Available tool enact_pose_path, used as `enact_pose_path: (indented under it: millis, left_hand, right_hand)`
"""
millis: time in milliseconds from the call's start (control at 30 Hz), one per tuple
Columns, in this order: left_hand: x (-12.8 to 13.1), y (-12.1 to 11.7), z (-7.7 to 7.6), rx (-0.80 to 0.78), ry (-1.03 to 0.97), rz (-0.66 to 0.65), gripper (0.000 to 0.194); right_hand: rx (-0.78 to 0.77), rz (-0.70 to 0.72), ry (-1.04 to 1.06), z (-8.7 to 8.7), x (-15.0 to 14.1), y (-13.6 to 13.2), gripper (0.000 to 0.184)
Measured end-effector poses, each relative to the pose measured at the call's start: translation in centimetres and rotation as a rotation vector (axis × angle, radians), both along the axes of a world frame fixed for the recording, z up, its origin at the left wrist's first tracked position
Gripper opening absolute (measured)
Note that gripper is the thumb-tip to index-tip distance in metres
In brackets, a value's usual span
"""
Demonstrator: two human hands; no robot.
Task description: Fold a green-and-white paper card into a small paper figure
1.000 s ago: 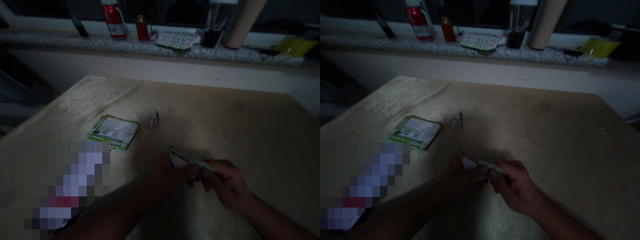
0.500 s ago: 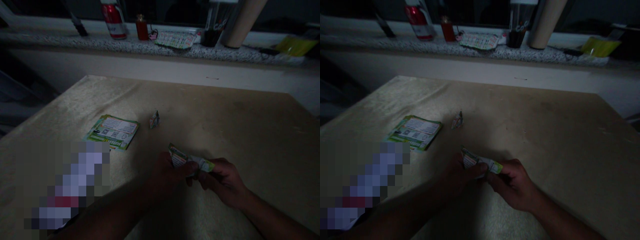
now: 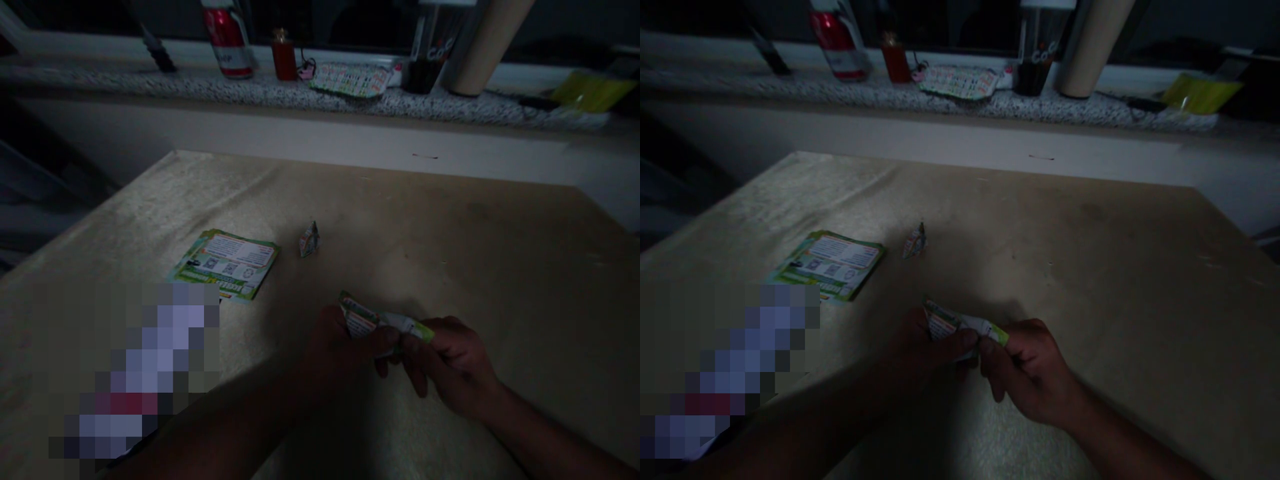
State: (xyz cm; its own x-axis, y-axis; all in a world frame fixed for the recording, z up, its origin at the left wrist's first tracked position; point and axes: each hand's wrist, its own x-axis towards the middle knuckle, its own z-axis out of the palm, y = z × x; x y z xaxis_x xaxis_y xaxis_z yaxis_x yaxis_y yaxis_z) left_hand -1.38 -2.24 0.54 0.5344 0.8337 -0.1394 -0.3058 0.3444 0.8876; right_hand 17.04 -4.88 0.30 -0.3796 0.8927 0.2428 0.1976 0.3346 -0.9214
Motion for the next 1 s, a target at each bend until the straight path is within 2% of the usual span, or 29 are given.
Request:
enact_pose_path:
  millis: [133, 300, 433, 533, 633, 800, 1000]
  left_hand:
    - [0.1, 0.0, 0.1, -0.025, 0.012, 0.002, 0.031]
    - [-0.1, 0.5, 0.2, -0.094, -0.006, -0.04, 0.032]
    - [-0.7, 1.3, -0.3, -0.077, -0.1, 0.076, 0.032]
    - [-1.4, 1.7, -0.3, -0.06, -0.1, 0.114, 0.023]
    - [-1.7, 1.8, -0.3, -0.025, -0.037, 0.143, 0.015]
    - [-1.7, 1.7, -0.4, -0.01, 0.026, 0.175, 0.009]
    - [-1.8, 1.9, -0.1, -0.052, 0.045, 0.148, 0.014]
  right_hand:
    - [-0.074, 0.022, 0.083, 0.0, 0.0, 0.0, 0.052]
    - [-0.258, -0.043, 0.207, 0.3, 0.5, 0.1, 0.06]
    - [-0.367, -0.03, 0.299, 0.3, 1.1, 0.0, 0.061]
    - [-0.394, -0.019, 0.32, 0.2, 1.3, 0.1, 0.055]
    - [-0.34, -0.054, 0.267, 0.3, 1.2, 0.2, 0.047]
    - [-0.335, -0.196, 0.304, 1.0, 0.7, 0.5, 0.014]
    - [-0.35, -0.222, 0.408, 0.6, 0.9, 0.6, 0.009]
